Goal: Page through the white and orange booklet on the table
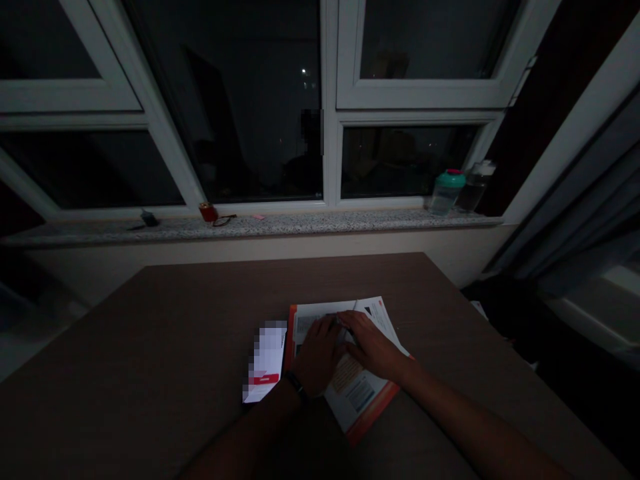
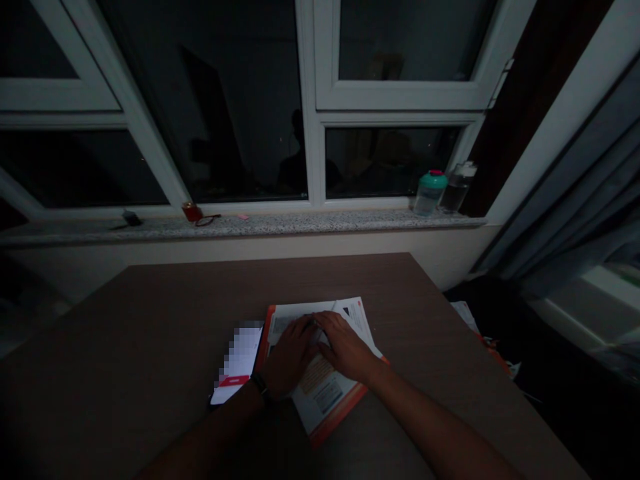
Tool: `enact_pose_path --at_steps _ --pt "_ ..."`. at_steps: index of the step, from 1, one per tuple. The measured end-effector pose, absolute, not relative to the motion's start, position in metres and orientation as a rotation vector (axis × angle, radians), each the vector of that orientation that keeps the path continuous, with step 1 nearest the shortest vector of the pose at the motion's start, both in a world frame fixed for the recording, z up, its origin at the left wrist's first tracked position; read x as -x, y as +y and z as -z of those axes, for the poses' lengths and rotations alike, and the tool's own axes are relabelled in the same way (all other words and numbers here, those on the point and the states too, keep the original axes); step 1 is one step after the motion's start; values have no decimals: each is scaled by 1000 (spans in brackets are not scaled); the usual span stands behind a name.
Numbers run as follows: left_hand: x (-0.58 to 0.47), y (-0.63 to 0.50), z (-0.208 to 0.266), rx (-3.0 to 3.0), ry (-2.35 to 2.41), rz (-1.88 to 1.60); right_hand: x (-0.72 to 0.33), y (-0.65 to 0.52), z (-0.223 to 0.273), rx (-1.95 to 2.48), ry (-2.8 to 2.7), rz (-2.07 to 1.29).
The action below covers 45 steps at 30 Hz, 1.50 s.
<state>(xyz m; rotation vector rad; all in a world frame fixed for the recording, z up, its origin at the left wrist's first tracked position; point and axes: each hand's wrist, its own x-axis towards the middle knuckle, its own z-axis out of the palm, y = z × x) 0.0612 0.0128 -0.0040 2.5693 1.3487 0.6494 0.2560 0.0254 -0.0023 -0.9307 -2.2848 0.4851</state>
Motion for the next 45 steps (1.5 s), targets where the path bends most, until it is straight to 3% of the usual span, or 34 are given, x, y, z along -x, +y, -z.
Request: enact_pose_path --at_steps 28,45 --pt "-58 15 10 -2559 1370 -571 -302 15 -14 855 -2475 -542" --pt "-78 21 -7 -2560 1322 -563 -307 24 -7 857 -2302 -623"
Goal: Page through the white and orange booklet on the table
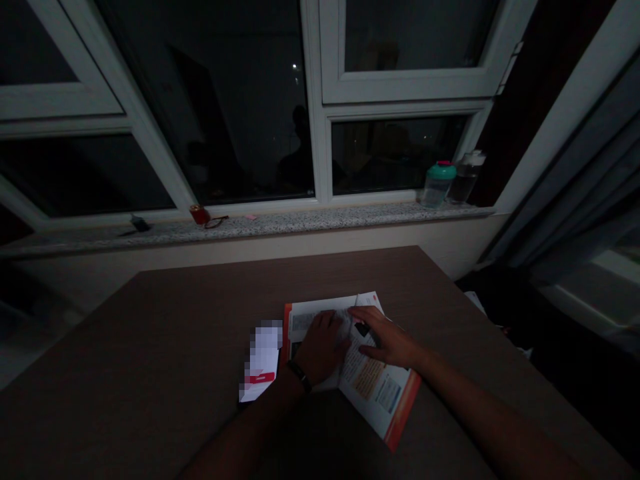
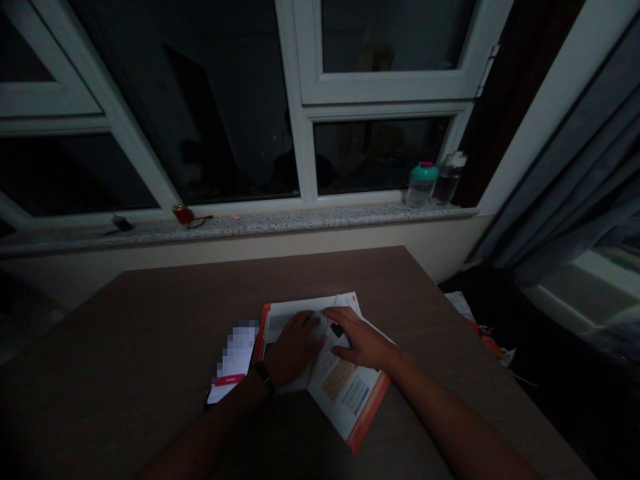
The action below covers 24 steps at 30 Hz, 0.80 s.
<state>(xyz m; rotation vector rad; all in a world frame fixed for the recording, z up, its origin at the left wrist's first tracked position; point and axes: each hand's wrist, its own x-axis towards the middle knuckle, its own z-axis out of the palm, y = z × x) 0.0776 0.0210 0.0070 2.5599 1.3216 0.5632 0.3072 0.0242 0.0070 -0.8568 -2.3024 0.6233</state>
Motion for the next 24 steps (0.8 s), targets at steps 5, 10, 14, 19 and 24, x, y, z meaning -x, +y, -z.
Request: enact_pose_path --at_steps 5,10,14,19,24 --pt "-91 25 -3 -2604 1268 -562 -308 25 -8 852 -2283 -627" --pt "-94 24 2 -2626 1263 -611 -303 25 -8 856 -2226 -582" --pt "-93 21 5 -2657 1289 -614 -289 28 -7 971 -2111 -492" --pt "-94 21 5 -2678 1308 -610 -274 35 -2 1052 -2046 -399" --pt "-92 20 3 -2681 1301 -607 -272 38 8 1115 -2048 -337"
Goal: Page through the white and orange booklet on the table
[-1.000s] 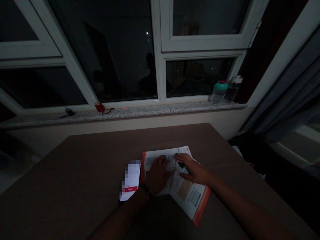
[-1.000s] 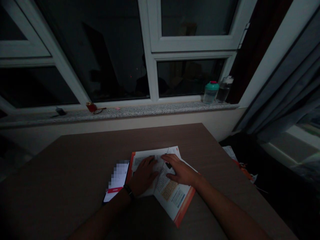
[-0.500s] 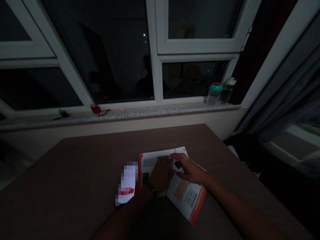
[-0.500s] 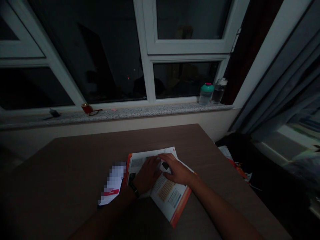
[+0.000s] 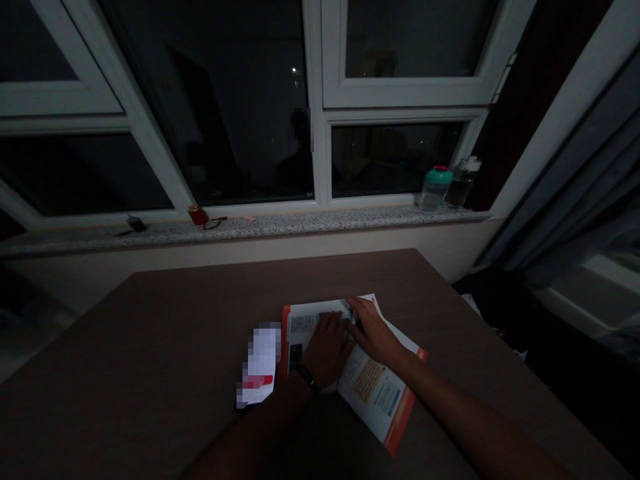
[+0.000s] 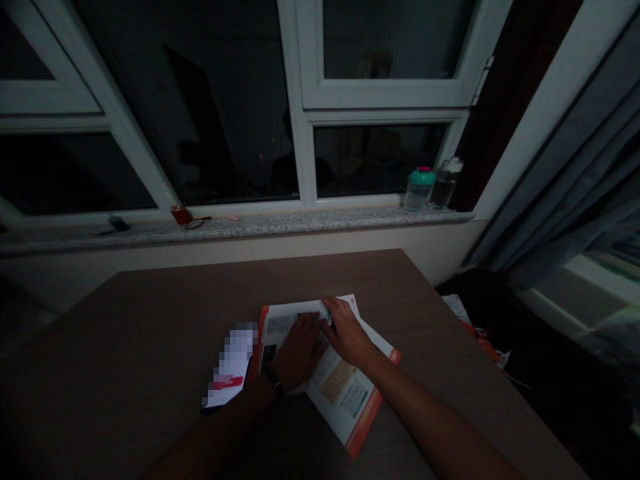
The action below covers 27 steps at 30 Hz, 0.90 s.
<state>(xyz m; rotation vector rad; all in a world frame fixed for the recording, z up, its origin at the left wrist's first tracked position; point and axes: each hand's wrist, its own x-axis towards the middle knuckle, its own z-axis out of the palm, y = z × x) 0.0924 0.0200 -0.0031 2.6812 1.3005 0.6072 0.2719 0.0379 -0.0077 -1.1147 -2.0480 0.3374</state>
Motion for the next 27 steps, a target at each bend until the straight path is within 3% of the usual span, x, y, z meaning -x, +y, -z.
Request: enact_pose_path --at_steps 27 --pt "-88 21 5 -2640 1295 -542 -298 21 8 1163 -2194 -341"
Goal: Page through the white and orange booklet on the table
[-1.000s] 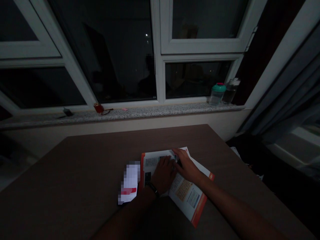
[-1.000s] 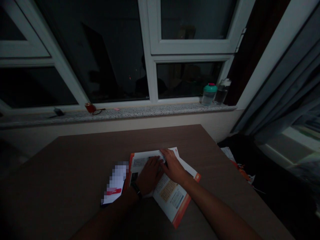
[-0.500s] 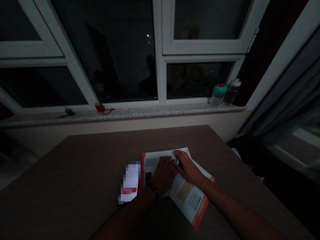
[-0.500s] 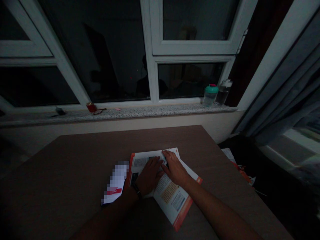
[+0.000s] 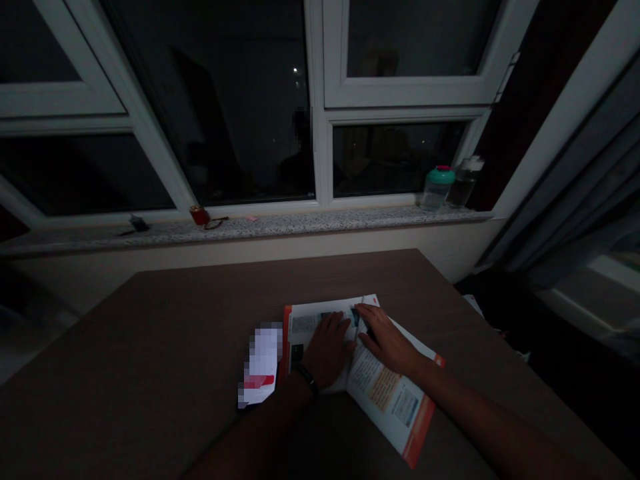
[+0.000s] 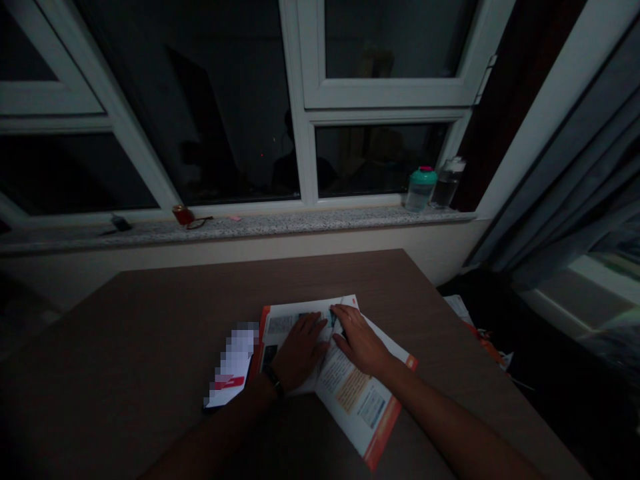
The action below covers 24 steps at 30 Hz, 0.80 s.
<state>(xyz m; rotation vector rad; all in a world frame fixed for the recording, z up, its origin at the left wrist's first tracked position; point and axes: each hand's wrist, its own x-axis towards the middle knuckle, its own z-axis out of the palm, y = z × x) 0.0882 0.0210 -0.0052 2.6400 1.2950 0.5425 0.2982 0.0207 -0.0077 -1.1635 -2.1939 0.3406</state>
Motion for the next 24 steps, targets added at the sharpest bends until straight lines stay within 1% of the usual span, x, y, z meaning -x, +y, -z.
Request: enact_pose_path --at_steps 11,19,24 --pt "-87 21 8 -2654 1285 -556 -320 16 8 1137 -2215 -401" --pt "-99 26 0 -2602 1344 -536 -322 22 12 1091 -2240 -398" --pt "-114 33 -2 -2616 1255 -499 -322 23 10 1108 -2154 -451"
